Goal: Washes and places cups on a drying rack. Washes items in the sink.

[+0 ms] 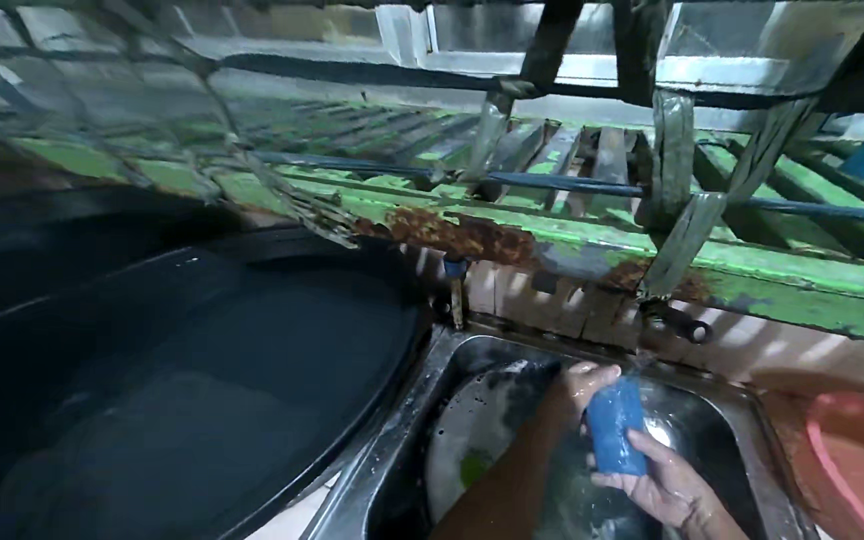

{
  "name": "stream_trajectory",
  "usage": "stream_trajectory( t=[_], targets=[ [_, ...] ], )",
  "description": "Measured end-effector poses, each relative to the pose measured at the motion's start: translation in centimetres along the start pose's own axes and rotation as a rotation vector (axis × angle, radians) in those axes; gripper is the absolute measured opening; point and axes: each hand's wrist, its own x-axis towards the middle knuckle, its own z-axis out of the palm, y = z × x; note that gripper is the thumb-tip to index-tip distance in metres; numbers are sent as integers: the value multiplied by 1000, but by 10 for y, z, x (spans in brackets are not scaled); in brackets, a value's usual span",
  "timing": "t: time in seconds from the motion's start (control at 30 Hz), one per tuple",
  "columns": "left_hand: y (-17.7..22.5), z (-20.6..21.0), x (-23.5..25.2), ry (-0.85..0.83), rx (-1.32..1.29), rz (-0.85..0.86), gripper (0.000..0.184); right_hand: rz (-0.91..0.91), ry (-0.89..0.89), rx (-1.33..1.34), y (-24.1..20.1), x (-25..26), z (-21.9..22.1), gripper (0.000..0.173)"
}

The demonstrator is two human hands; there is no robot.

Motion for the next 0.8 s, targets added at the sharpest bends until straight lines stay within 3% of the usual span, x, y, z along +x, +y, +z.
stream_trajectory(
  t=[0.07, 0.13, 0.17, 0.2, 0.3, 0.33, 0.37, 0.4, 0.47, 0.53, 0.6, 0.63, 0.7, 0.8],
  targets=[
    [3, 9, 3, 80, 149, 21, 35, -81, 270, -370, -7, 9, 27, 78],
    [12, 21, 5, 101, 503, 53, 38, -170, 469, -921, -7, 22, 37, 103],
    [16, 24, 3, 99, 558, 65, 38, -214, 472, -985, -7, 20, 36, 112],
    [20, 23, 0, 92, 506, 82, 35, -240, 446, -894, -8, 14, 34, 114],
    [16, 11, -4, -24, 35, 40, 33, -184, 131, -193, -11, -5, 18, 102],
    [11, 13, -3, -29, -81, 21, 32, -149, 77, -68, -11, -6, 13, 97],
    [11, 18, -3, -10, -76, 22, 33, -154, 121, -138, -13, -4, 14, 89],
    [15, 23, -6, 18, 39, 41, 37, -184, 256, -368, -16, -1, 21, 85],
    [18, 34, -9, 87, 358, 124, 37, -237, 473, -820, -15, 8, 27, 104],
    [19, 32, -12, 109, 373, 165, 34, -266, 394, -706, -11, 5, 21, 111],
    [17, 19, -12, 42, 171, 136, 33, -193, 174, -274, -6, -1, 13, 101],
    [8, 10, -9, 15, 86, 117, 37, -136, 139, -206, -4, 0, 11, 96],
    [-13, -12, 2, 38, 103, 75, 50, -82, 291, -500, 1, 8, 12, 93],
    [-49, -57, 25, 143, 673, -15, 39, -136, 470, -784, 4, 18, 21, 109]
  ],
)
